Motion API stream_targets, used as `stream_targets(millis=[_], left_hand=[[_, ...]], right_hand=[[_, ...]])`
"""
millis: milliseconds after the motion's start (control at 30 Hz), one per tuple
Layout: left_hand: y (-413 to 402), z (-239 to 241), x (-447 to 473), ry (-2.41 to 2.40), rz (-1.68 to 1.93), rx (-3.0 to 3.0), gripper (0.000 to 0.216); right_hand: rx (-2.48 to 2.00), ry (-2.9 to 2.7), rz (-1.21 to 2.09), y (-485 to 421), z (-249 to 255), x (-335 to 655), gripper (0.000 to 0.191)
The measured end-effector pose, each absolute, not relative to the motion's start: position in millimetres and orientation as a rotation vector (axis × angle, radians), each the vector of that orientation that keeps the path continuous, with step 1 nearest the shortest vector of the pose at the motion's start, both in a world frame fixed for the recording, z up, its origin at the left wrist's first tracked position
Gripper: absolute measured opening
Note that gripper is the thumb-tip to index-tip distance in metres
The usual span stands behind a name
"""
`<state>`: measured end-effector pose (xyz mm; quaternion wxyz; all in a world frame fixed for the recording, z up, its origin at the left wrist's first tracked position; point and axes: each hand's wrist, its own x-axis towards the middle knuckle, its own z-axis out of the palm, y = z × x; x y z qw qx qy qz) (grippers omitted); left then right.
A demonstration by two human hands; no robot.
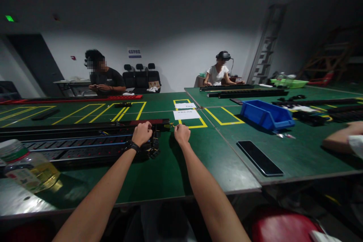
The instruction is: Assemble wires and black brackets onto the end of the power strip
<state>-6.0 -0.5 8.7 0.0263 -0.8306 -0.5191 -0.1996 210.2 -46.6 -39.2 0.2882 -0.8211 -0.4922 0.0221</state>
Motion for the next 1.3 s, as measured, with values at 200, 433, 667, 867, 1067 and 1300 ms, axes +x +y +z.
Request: stream_targets(millis=[200, 433, 667, 867, 1067, 1300], left_hand=[[-0.3, 7.4, -6.4, -1.594, -0.632, -2.568, 0.023], [2.5, 5.2, -5.7, -1.595, -0.638, -2.553, 0.024], [3.9, 3.5, -5.9, -1.571, -0.645, -2.549, 0.024], [3.8, 3.7, -6.2, -1.566, -0.645, -2.556, 0.023], [4.5, 3.0, -6.2, -1.573, -0.653, -2.547, 0.022], [3.4, 3.7, -6.0, -1.575, -0.636, -2.551, 0.023]], right_hand=[[-2.101, -1.224, 0.222, -40.4, -44.7, 216.1, 0.037], [-1.804, -1.041, 0.435, -27.3, -47.3, 222.4, 0.032], [-1.878, -1.013, 0.412, -31.0, -45.3, 221.7, 0.026], [-1.932, -0.970, 0.445, -35.5, -39.2, 220.6, 0.029], [-2.042, -0.959, 0.366, -43.5, -32.8, 217.3, 0.033], [-2.111, -1.052, 0.300, -49.0, -30.7, 211.3, 0.029]])
